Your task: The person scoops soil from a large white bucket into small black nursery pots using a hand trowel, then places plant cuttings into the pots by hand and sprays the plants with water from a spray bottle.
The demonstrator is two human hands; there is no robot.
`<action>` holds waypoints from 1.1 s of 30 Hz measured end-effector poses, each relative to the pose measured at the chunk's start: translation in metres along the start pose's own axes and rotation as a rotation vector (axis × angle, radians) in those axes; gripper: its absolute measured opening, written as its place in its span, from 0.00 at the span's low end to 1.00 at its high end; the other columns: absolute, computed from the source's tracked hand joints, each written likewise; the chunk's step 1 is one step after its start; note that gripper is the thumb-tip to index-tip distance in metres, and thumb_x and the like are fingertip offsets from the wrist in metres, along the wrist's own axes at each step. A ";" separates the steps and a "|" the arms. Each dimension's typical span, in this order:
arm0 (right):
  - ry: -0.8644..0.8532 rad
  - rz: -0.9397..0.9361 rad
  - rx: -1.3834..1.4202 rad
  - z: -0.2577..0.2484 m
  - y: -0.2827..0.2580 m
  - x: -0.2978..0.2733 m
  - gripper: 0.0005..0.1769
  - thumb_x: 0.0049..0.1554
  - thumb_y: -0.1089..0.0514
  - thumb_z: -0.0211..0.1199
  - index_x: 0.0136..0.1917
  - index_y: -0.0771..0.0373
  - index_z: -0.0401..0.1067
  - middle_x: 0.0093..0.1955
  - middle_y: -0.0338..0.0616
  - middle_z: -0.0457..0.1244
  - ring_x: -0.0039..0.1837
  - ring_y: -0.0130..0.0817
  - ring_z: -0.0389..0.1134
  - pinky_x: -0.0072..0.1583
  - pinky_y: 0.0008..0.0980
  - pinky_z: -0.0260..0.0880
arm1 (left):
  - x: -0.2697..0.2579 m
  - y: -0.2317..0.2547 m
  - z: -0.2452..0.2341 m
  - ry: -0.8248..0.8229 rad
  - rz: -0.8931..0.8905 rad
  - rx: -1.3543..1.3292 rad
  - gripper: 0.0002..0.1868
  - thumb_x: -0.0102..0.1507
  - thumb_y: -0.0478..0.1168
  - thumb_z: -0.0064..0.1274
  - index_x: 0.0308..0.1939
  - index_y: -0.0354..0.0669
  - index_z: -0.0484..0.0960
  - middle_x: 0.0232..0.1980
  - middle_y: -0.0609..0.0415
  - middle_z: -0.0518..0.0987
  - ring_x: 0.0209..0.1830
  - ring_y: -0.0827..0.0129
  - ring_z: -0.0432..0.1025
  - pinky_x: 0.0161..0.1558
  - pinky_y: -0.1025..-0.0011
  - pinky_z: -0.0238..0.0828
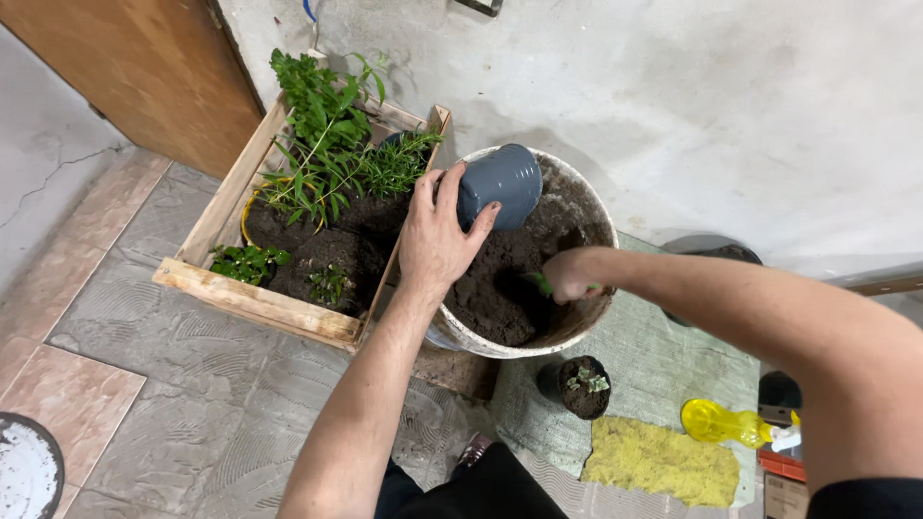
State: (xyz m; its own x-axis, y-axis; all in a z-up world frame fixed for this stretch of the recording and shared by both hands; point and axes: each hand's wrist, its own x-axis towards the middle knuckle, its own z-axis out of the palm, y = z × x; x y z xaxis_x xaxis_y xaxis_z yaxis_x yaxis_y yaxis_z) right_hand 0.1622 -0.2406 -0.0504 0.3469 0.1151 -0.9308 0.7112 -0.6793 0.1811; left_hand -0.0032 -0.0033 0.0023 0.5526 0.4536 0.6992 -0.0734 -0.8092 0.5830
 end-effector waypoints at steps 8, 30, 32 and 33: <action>0.607 0.049 -0.528 -0.053 -0.029 -0.031 0.07 0.62 0.62 0.67 0.43 0.63 0.83 0.35 0.49 0.72 0.39 0.46 0.78 0.38 0.47 0.80 | -0.003 -0.004 -0.002 0.008 -0.032 -0.061 0.37 0.70 0.62 0.67 0.74 0.44 0.77 0.63 0.43 0.74 0.59 0.46 0.82 0.57 0.56 0.88; 0.635 0.008 -0.317 -0.031 -0.039 0.143 0.14 0.64 0.64 0.62 0.37 0.63 0.81 0.29 0.48 0.68 0.37 0.47 0.76 0.38 0.50 0.77 | -0.001 0.000 -0.001 -0.008 -0.088 -0.055 0.39 0.70 0.63 0.67 0.76 0.45 0.75 0.64 0.44 0.72 0.59 0.47 0.82 0.57 0.56 0.88; 0.427 -0.052 -0.113 -0.053 -0.033 0.104 0.14 0.64 0.65 0.63 0.37 0.70 0.80 0.27 0.53 0.66 0.31 0.46 0.70 0.33 0.46 0.72 | 0.005 -0.001 -0.003 -0.001 -0.083 -0.027 0.39 0.70 0.63 0.67 0.76 0.45 0.76 0.64 0.44 0.73 0.59 0.47 0.83 0.57 0.56 0.88; 0.244 -0.094 0.108 -0.066 -0.027 0.087 0.15 0.65 0.67 0.63 0.38 0.77 0.78 0.25 0.57 0.63 0.25 0.45 0.64 0.29 0.42 0.68 | 0.010 -0.003 0.000 0.011 -0.045 -0.007 0.38 0.70 0.64 0.67 0.75 0.45 0.76 0.64 0.43 0.73 0.59 0.46 0.83 0.57 0.57 0.89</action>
State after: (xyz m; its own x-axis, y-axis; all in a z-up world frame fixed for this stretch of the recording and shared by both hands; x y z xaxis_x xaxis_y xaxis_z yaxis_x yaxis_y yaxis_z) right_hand 0.2137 -0.1644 -0.1149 0.4286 0.3434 -0.8357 0.6827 -0.7290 0.0506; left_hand 0.0028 0.0038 0.0073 0.5463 0.4939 0.6765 -0.0545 -0.7850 0.6171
